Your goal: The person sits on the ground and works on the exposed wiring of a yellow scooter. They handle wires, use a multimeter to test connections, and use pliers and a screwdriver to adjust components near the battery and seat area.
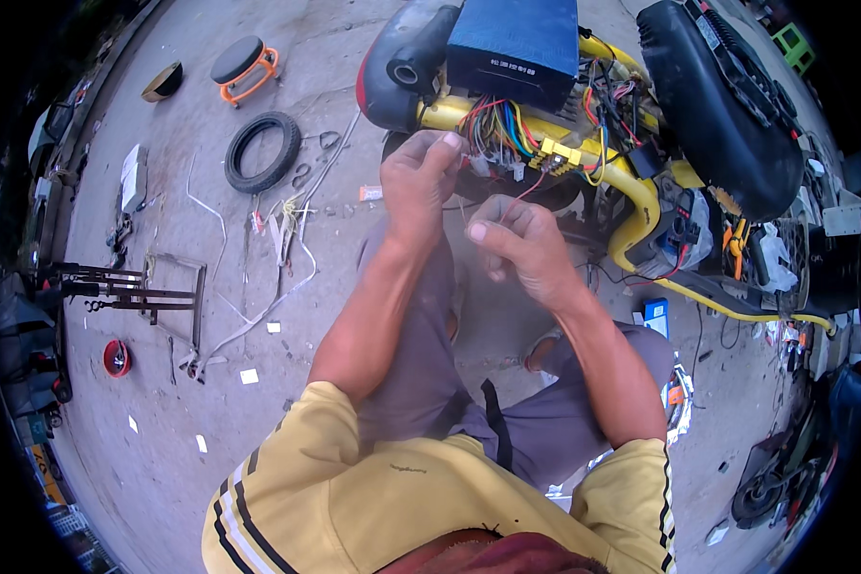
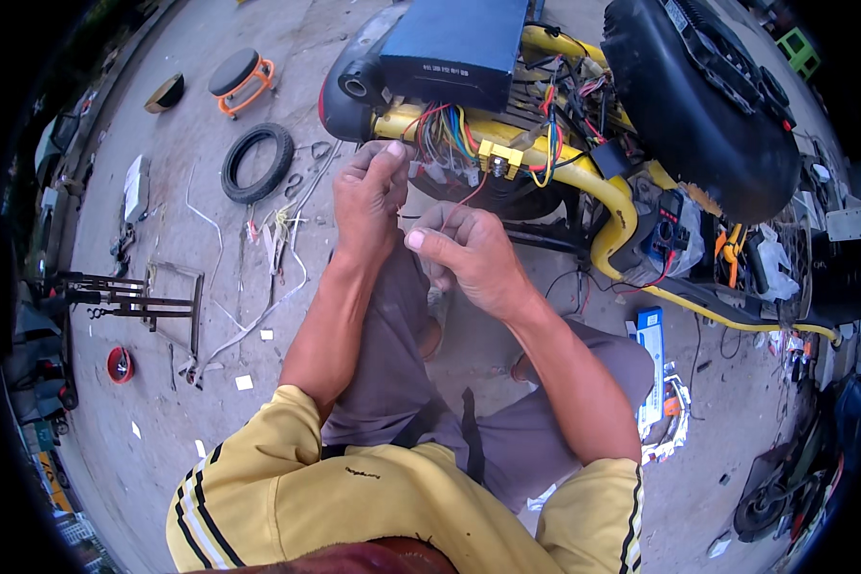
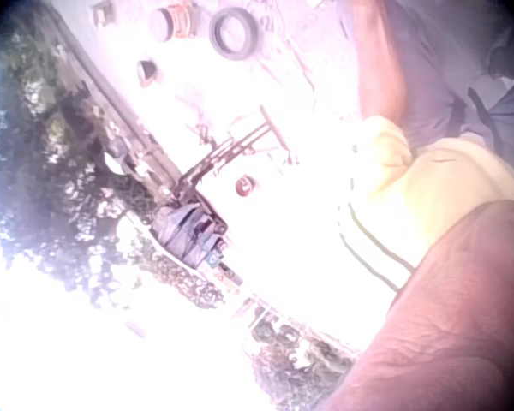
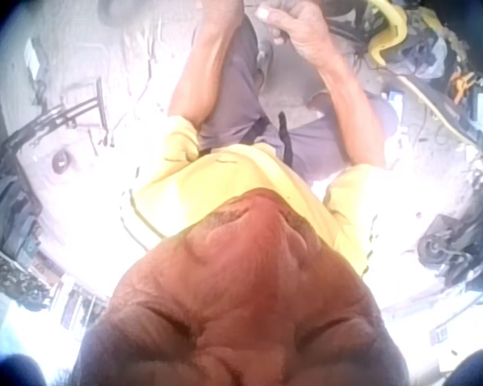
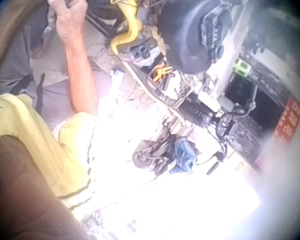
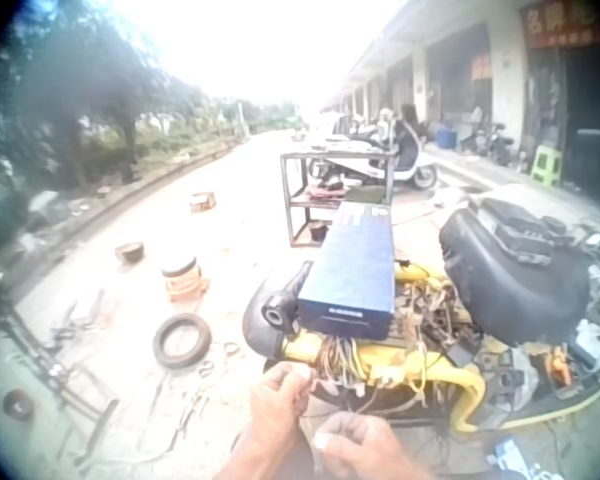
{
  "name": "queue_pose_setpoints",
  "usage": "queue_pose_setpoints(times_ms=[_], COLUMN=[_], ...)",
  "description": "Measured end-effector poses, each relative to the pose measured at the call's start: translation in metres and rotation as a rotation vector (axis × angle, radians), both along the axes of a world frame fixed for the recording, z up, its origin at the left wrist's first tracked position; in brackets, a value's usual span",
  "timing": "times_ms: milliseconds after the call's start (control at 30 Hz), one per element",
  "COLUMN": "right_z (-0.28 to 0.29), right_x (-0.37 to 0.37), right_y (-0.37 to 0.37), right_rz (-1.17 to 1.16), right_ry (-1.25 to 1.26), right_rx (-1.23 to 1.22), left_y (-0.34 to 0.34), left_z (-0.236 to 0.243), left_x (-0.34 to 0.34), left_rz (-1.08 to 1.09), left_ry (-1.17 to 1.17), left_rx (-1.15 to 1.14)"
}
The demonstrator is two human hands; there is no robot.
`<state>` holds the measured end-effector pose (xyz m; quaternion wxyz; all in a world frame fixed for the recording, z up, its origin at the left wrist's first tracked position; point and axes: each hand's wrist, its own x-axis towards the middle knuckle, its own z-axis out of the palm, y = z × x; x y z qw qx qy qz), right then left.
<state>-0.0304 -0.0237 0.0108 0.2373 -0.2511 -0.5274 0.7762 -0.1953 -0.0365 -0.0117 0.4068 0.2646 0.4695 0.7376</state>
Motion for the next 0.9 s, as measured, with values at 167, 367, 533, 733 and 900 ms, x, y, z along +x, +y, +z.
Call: queue_pose_setpoints(times_ms=[167, 367, 533, 733, 900], right_z=[-0.012, -0.012, -0.019, -0.019, -0.023], right_x=[0.013, 0.03, 0.044, 0.034, 0.024], right_y=[0.008, 0.0, -0.008, -0.015, -0.013], right_rz=[-0.074, -0.137, -0.182, -0.316, -0.362], right_ry=[-0.088, -0.311, -0.498, -0.357, -0.351], right_rx=[-0.003, 0.203, 0.639, 1.188, 1.218], left_y=[0.0, 0.0, -0.018, -0.024, -0.027], left_z=[-0.001, -0.015, 0.0, 0.027, 0.028], left_x=[0.004, 0.004, 0.014, 0.042, 0.036], left_rz=[0.074, 0.241, 0.371, 0.014, -0.052], left_ry=[0.158, 0.396, 0.73, 1.145, 1.066], left_rx=[-0.005, 0.188, 0.326, 0.078, 0.022])
